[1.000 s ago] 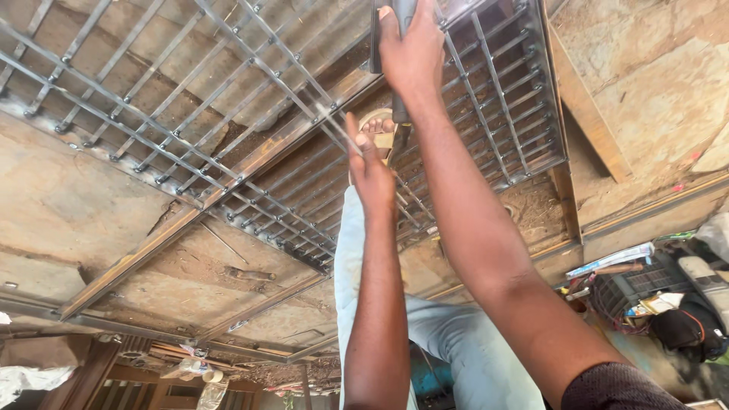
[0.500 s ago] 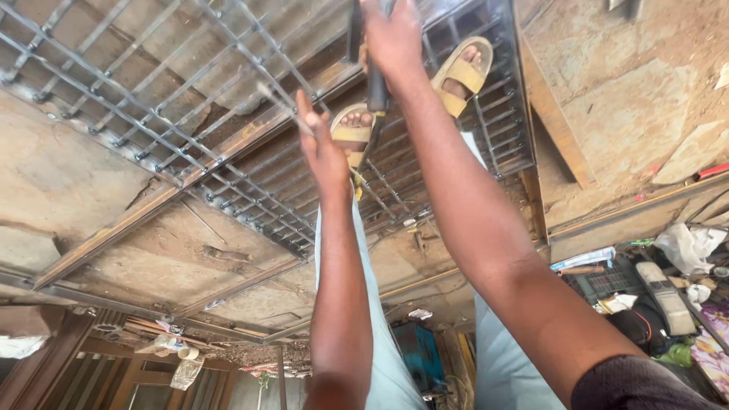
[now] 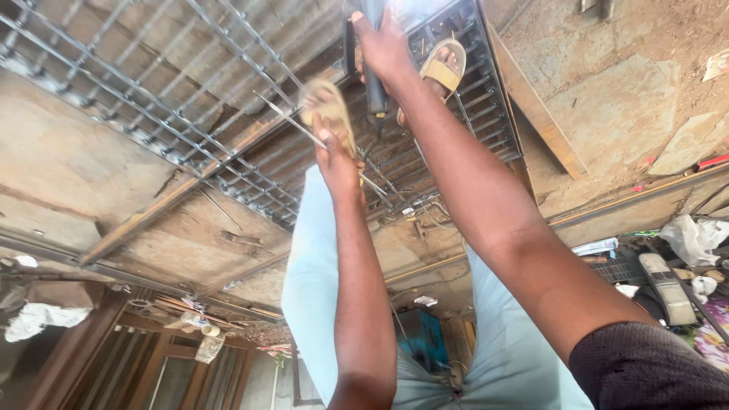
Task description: The person sits on the ground welding a metal window grille laid on the floor, striking an arc with a welding electrode holder and rod, producing sparks and smoke along the frame joints. They pause to reposition the rod in the holder and shift their position to reach different joints, continuing to weld.
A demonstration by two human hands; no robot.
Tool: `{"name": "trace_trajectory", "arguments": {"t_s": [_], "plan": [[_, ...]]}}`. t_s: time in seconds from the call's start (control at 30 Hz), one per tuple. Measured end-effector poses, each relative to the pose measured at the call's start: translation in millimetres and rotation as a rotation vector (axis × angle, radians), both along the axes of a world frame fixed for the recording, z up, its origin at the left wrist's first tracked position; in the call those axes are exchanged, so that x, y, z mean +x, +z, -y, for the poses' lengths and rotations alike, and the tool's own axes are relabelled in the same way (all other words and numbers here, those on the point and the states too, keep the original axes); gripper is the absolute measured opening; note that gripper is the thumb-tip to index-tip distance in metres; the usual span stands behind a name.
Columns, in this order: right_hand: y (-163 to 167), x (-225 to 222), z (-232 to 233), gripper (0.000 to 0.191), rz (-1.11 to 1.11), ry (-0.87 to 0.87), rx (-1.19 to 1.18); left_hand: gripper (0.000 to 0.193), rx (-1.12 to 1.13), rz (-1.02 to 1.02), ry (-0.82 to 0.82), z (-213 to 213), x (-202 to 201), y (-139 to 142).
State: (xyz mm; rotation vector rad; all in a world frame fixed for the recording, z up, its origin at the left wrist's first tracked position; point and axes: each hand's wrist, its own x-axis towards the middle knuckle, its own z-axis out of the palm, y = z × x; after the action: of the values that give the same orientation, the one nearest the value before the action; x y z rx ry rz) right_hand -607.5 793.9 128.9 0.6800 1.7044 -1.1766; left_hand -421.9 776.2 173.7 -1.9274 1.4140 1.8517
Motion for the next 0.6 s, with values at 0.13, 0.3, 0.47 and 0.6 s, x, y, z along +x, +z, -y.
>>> {"name": "trace_trajectory", "arguments": {"t_s": [0.13,0.3,0.47,0.6], "plan": [[8,-8,8,0.046,-0.029,-0.028,0.018,0.070,0.021,0.011,-0.059,27,-28,5],[16,-7,22,0.044,-0.414,0.236,0.118,0.066,0.179,0.185,-0.231,73,-59,-14],[27,-17,57,0.042,-0.572,0.628,0.214,0.057,0.041,-0.160,-0.500,102,-95,-54],[25,-21,82,0.054,-0.511,0.451,0.249,0.053,0.116,0.022,-0.837,119,-109,-78]]}}
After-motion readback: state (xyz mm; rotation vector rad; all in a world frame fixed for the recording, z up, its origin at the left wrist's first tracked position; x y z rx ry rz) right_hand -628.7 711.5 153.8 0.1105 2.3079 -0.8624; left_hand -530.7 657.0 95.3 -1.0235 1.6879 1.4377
